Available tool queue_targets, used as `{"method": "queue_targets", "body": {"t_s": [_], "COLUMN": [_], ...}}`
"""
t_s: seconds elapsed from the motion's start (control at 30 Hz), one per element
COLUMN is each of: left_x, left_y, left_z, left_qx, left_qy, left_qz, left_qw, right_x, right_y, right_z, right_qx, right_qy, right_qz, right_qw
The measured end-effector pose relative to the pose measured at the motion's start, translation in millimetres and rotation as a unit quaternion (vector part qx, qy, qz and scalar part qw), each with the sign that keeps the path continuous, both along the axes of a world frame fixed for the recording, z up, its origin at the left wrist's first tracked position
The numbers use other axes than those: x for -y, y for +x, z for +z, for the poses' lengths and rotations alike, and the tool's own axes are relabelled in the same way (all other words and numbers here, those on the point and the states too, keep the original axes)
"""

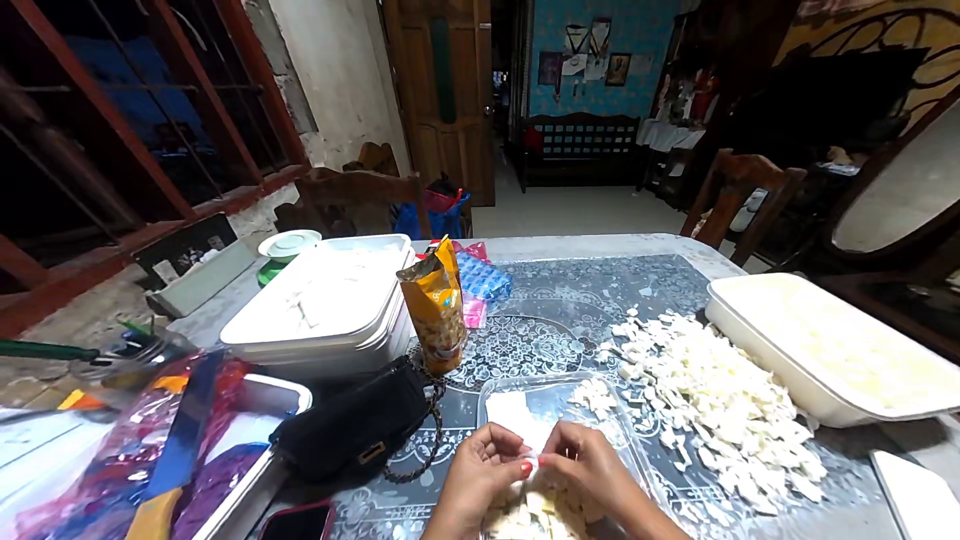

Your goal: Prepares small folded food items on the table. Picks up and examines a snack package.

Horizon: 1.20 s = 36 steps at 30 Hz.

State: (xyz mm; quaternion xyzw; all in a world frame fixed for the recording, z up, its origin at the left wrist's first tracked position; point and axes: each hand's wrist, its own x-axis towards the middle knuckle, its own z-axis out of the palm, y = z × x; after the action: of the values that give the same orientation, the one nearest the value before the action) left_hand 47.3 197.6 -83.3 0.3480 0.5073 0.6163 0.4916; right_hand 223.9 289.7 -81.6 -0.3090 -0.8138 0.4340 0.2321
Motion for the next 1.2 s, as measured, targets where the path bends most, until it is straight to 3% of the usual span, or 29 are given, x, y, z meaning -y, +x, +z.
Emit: {"method": "queue_targets", "body": {"t_s": [0.13,0.2,0.3,0.4,0.47,0.53,0.6,0.67,0.77,0.9,0.97,1.13,1.2], "left_x": [-3.7,-0.8,1.3,-2.3,-3.4,-0.2,3.2,5.3,5.3,3.2,4.0,3.8,2.4], "left_y": [7.7,9.0,6.5,0.1,-2.2,-2.3,-1.1,0.7,3.8,7.8,10.0,11.6,11.5], "left_z": [-11.8,-14.1,-9.4,-6.0,-5.4,-5.9,-7.7,-8.9,-11.6,-17.8,-18.6,-24.0,-25.5], "left_qx": [0.008,-0.032,-0.05,-0.056,-0.138,-0.303,-0.45,-0.52,-0.559,-0.584,-0.588,-0.598,-0.604], "left_qy": [0.022,0.039,0.08,0.064,0.033,0.02,0.038,0.028,0.004,0.019,0.027,0.058,0.06], "left_qz": [0.049,-0.008,-0.04,0.028,0.041,0.005,-0.052,-0.109,-0.143,-0.127,-0.111,-0.076,-0.078], "left_qw": [0.999,0.999,0.995,0.996,0.989,0.953,0.891,0.847,0.817,0.801,0.801,0.796,0.791], "right_x": [7.4,3.9,-5.9,1.1,8.0,8.1,-4.2,-27.0,-55.3,-75.7,-85.3,-123.0,-139.3], "right_y": [-2.6,-3.4,0.2,-4.1,-11.7,-12.0,-3.1,11.7,26.8,-12.6,-57.6,-184.1,-228.3], "right_z": [-9.0,-11.7,-10.9,-11.0,-19.3,-20.8,-13.9,-0.4,29.4,84.5,121.4,182.3,190.8], "right_qx": [-0.11,-0.174,-0.123,-0.06,-0.062,-0.055,-0.025,0.031,0.099,0.077,0.061,0.078,0.174], "right_qy": [0.044,0.017,0.046,0.222,0.411,0.533,0.572,0.575,0.492,0.419,0.418,0.489,0.48], "right_qz": [0.092,0.045,-0.008,0.05,0.046,-0.007,-0.103,-0.213,-0.277,-0.13,-0.044,0.136,0.208], "right_qw": [0.989,0.984,0.991,0.972,0.908,0.844,0.813,0.789,0.82,0.896,0.905,0.858,0.834]}}
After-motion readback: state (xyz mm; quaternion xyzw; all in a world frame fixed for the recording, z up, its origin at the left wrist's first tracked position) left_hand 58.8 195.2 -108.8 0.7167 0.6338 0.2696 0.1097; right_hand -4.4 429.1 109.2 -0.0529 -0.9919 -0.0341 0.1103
